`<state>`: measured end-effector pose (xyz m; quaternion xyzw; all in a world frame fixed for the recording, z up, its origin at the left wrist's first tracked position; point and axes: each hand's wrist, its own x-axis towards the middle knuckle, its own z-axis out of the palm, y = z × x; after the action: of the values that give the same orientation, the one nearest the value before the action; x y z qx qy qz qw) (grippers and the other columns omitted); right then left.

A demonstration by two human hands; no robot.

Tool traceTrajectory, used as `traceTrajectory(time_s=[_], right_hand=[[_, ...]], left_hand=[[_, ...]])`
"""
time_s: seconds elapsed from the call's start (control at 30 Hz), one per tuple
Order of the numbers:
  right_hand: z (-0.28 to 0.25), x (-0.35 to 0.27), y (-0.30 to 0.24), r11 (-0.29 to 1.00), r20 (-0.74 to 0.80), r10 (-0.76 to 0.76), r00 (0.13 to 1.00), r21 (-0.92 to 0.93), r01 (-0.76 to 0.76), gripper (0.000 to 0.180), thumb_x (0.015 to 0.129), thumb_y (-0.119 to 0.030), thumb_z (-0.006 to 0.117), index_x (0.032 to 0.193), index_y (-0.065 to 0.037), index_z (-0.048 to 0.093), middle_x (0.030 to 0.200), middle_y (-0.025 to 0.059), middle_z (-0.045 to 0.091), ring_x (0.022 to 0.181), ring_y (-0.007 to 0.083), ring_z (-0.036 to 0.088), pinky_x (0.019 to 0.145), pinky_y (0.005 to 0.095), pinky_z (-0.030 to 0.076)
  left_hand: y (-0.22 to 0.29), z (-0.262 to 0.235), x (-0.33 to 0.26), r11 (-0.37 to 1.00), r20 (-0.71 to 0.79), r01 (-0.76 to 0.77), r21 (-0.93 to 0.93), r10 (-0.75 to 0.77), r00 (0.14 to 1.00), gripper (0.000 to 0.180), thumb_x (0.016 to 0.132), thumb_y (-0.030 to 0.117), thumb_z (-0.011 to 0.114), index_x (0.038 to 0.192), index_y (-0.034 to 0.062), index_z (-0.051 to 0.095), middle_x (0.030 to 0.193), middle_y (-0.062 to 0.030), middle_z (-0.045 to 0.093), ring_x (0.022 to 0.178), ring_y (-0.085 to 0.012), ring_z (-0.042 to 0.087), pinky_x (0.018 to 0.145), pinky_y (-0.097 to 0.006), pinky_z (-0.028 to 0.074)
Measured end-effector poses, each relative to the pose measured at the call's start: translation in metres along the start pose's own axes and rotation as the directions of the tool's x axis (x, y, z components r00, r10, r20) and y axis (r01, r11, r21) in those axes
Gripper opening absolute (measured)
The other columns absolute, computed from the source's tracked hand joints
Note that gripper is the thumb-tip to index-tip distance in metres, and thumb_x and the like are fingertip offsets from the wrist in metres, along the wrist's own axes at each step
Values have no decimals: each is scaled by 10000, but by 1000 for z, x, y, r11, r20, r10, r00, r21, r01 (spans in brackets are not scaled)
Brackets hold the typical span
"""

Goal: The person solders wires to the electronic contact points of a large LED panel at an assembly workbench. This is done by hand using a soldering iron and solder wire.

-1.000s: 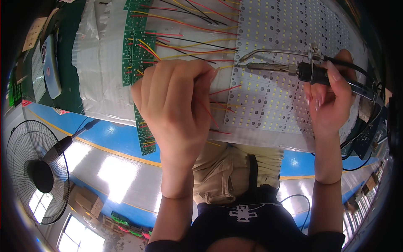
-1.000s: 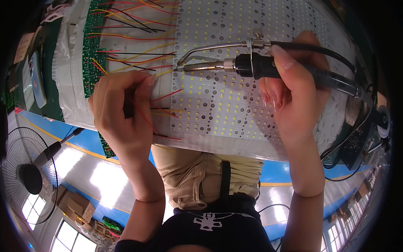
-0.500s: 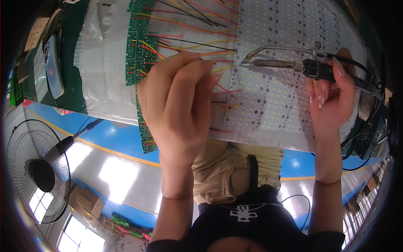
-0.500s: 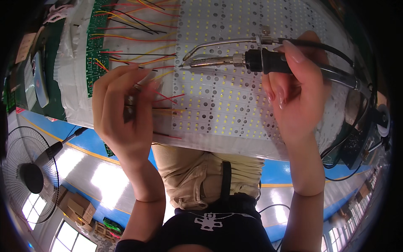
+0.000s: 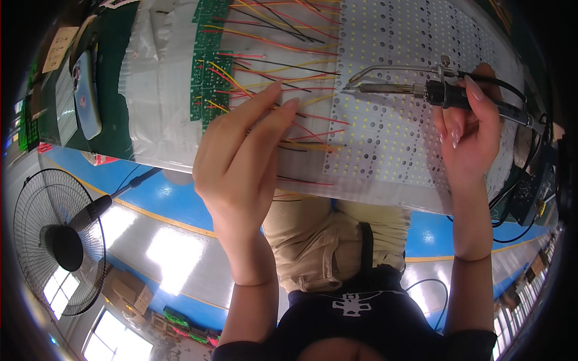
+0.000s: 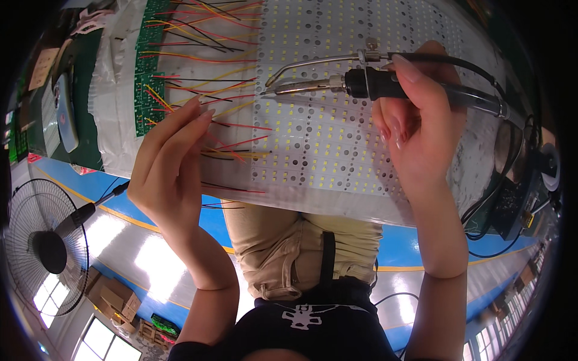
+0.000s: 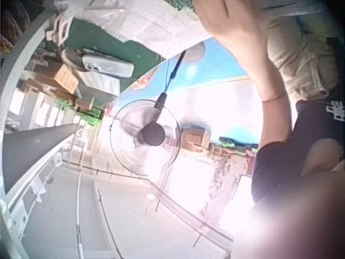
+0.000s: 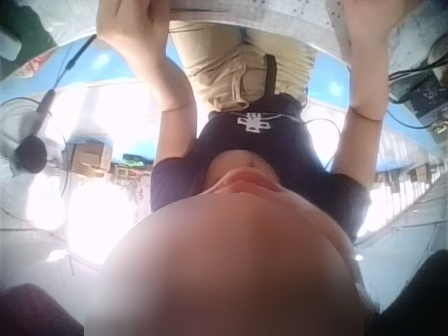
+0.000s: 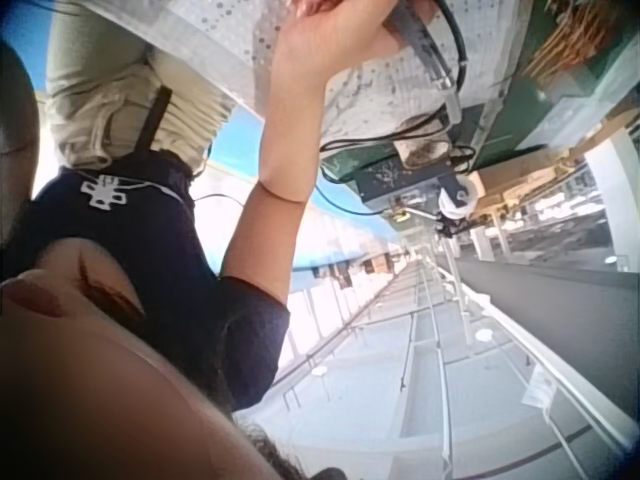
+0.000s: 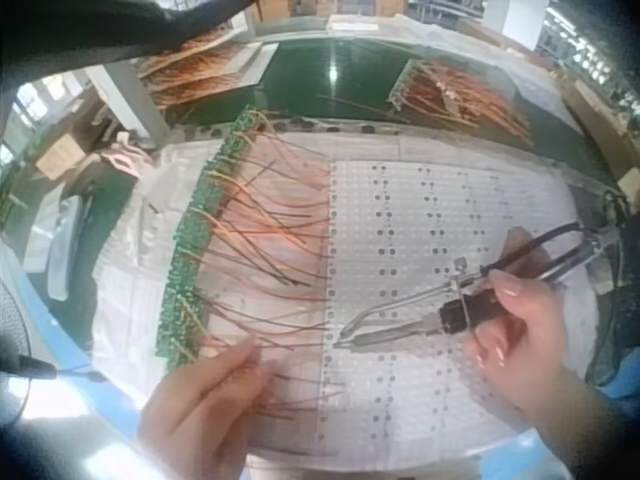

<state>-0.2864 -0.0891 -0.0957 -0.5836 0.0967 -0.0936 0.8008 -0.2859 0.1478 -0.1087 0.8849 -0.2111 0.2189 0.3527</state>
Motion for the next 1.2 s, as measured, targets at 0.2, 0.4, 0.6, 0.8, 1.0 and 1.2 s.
traceTrajectory(time_s=[0.2, 0.4, 0.6, 0.8, 1.0, 1.2], right_hand=[[1, -1, 1, 1000, -13, -5, 1000, -21, 5, 150, 825, -151, 492, 726, -66, 417, 423, -12, 297, 315, 67, 259, 326, 226, 246], [-2, -4, 2, 999, 52, -39, 998, -22, 40, 144, 819, -138, 486, 719, -50, 430, 423, -10, 296, 315, 71, 260, 328, 229, 242], [-3, -6, 0, 994, 113, -17, 993, -109, 29, 121, 864, -164, 407, 813, -57, 430, 439, -15, 316, 350, 67, 270, 384, 224, 272], [-1, -4, 1, 997, 40, -49, 998, -51, 51, 160, 822, -142, 471, 711, -31, 441, 422, -4, 300, 318, 74, 267, 327, 228, 251], [-2, -3, 2, 997, 84, -51, 995, -47, 55, 167, 827, -167, 471, 723, -42, 433, 421, -7, 306, 318, 77, 269, 329, 224, 264], [-3, -1, 2, 998, 77, -46, 996, -30, 48, 179, 827, -185, 473, 722, -49, 426, 412, -8, 299, 317, 75, 270, 327, 223, 268]], left_hand=[[-4, 5, 1, 999, -5, -44, 15, 44, 999, 321, 584, -27, 593, 889, 40, 665, 899, -72, 624, 749, -208, 580, 653, -303, 440], [-1, 11, 0, 995, -15, -68, 67, 69, 997, 312, 577, -4, 610, 879, 46, 670, 862, -48, 591, 731, -190, 559, 636, -306, 415], [0, 11, 0, 980, -37, -111, 164, 119, 992, 252, 609, 30, 647, 859, 38, 675, 862, -42, 590, 723, -182, 552, 628, -300, 415], [9, 7, 0, 922, -7, -108, 372, 119, 993, 184, 638, 108, 686, 821, 94, 691, 905, 17, 619, 793, -145, 545, 677, -273, 392], [21, -5, -1, 815, 10, -49, 578, 52, 999, 242, 663, 67, 640, 868, 169, 719, 943, 70, 659, 837, -117, 522, 740, -232, 366], [16, -13, 4, 905, -49, 2, 425, 21, 999, 211, 667, 27, 674, 843, 135, 712, 927, 38, 668, 808, -121, 502, 724, -229, 358]])
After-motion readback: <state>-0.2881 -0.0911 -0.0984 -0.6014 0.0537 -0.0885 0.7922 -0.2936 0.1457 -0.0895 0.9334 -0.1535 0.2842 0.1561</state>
